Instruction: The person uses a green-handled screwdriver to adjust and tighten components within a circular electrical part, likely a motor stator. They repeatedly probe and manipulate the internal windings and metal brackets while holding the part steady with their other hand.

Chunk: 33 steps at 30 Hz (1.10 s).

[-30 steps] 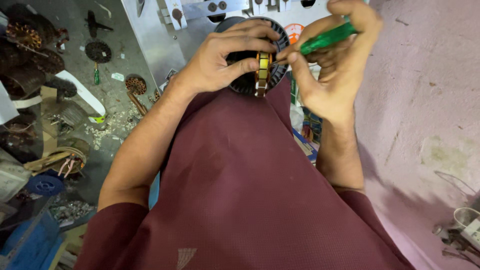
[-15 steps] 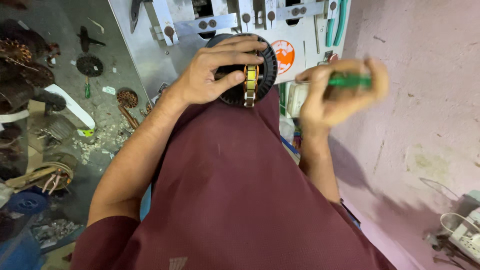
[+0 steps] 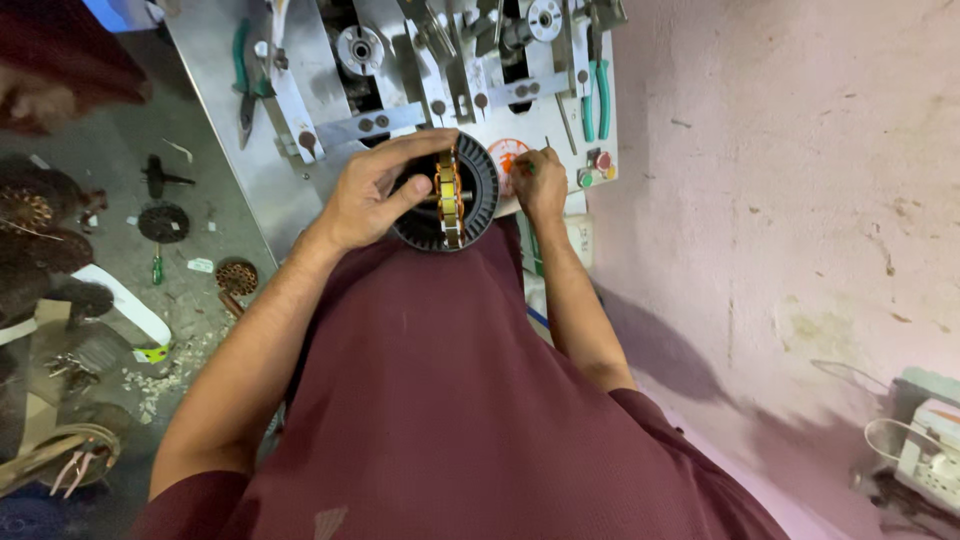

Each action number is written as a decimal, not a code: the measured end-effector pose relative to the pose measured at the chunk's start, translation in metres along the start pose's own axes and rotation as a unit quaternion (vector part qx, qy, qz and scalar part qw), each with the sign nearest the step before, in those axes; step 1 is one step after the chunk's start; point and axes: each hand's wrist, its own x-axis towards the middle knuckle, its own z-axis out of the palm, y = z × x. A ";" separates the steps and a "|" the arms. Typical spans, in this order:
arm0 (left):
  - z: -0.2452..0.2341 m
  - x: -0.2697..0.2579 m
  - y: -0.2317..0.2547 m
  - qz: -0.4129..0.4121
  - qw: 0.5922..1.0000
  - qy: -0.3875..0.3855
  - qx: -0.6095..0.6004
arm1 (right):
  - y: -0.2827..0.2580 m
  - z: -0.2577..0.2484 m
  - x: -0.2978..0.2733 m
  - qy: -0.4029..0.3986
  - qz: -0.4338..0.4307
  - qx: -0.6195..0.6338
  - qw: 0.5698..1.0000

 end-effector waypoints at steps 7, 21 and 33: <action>0.010 -0.002 0.015 0.033 0.993 0.052 0.102 | -0.011 0.001 0.011 -0.039 0.020 -0.052 0.998; 0.062 0.007 0.065 0.141 0.957 0.055 0.247 | -0.173 -0.193 -0.048 -0.277 0.010 0.580 0.766; 0.053 -0.015 0.063 0.016 0.972 0.110 0.208 | -0.209 -0.182 -0.058 -0.090 -0.257 0.280 0.921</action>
